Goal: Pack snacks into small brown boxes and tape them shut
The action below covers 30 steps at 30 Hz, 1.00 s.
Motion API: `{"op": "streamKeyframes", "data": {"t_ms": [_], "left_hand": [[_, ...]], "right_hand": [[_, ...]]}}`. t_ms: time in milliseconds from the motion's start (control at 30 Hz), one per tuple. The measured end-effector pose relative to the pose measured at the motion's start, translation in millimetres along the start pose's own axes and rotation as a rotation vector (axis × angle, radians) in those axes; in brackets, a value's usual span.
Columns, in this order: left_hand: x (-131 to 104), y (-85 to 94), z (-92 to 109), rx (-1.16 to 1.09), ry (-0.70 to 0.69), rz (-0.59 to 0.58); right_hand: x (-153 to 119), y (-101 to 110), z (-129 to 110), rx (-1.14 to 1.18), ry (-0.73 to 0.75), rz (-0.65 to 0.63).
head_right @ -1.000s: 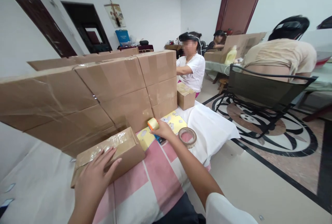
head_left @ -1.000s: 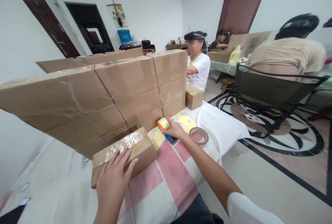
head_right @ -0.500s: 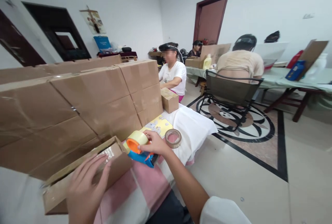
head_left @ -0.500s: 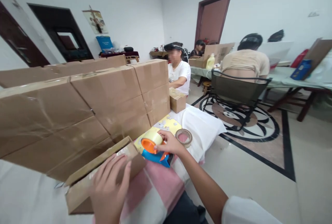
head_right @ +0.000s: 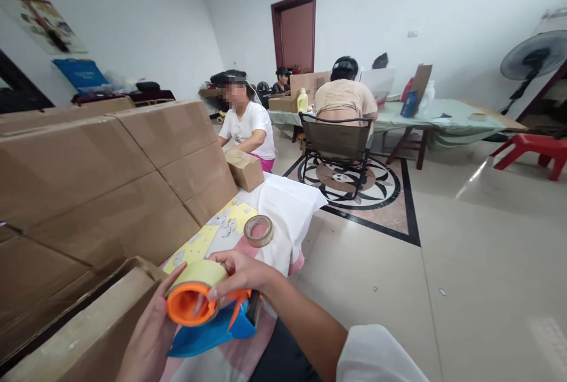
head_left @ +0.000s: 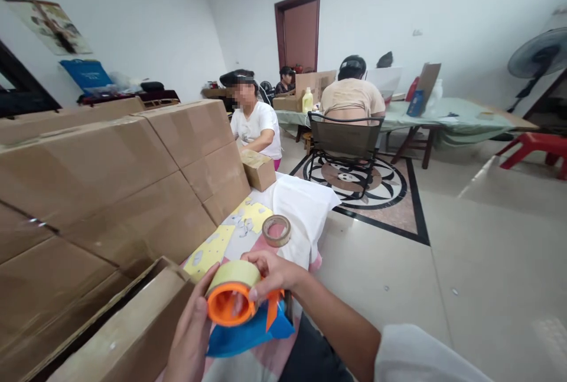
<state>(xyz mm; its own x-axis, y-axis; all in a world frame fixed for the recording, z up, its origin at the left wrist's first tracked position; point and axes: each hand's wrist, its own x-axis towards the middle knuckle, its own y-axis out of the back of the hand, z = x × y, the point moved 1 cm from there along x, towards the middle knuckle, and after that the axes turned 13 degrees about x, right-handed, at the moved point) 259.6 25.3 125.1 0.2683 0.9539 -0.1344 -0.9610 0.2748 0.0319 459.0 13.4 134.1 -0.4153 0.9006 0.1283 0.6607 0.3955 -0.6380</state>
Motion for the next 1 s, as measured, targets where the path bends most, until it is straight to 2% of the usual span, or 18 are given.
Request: {"op": "streamKeyframes", "data": {"t_ms": [100, 233, 300, 367, 433, 500, 567, 733, 833, 1000], "left_hand": [[-3.8, 0.6, -1.5, -0.042, 0.014, 0.033], [-3.8, -1.3, -5.2, -0.078, 0.060, 0.054], [-2.2, 0.7, -9.7, -0.040, 0.024, 0.100], [-1.9, 5.2, -17.3, 0.109, -0.052, 0.212], [-4.9, 8.8, -28.0, 0.356, -0.148, 0.315], [-10.6, 8.3, -40.3, 0.556, -0.248, 0.346], [-16.7, 3.9, -51.6, 0.634, -0.328, 0.334], [-22.2, -6.5, -61.4, 0.568, -0.326, 0.391], [-22.5, -9.1, -56.4, 0.480, -0.334, 0.388], [-29.9, -22.0, -44.8, 0.390, -0.332, 0.361]], "right_hand": [[-1.2, -0.6, 13.0, 0.045, -0.006, -0.030], [-3.9, -15.3, 31.2, 0.100, 0.029, -0.053], [-3.2, -22.4, 37.8, 0.066, 0.058, -0.042], [0.7, -25.0, 42.0, -0.022, 0.124, 0.003], [7.7, -22.6, 44.2, -0.126, 0.229, 0.065], [17.0, -17.1, 45.7, -0.219, 0.328, 0.110], [27.1, -11.2, 47.7, -0.279, 0.376, 0.141], [42.6, -2.9, 55.6, -0.438, 0.390, 0.241], [41.9, -0.2, 59.4, -0.515, 0.425, 0.293], [35.4, 9.8, 62.5, -0.571, 0.481, 0.284]]}}
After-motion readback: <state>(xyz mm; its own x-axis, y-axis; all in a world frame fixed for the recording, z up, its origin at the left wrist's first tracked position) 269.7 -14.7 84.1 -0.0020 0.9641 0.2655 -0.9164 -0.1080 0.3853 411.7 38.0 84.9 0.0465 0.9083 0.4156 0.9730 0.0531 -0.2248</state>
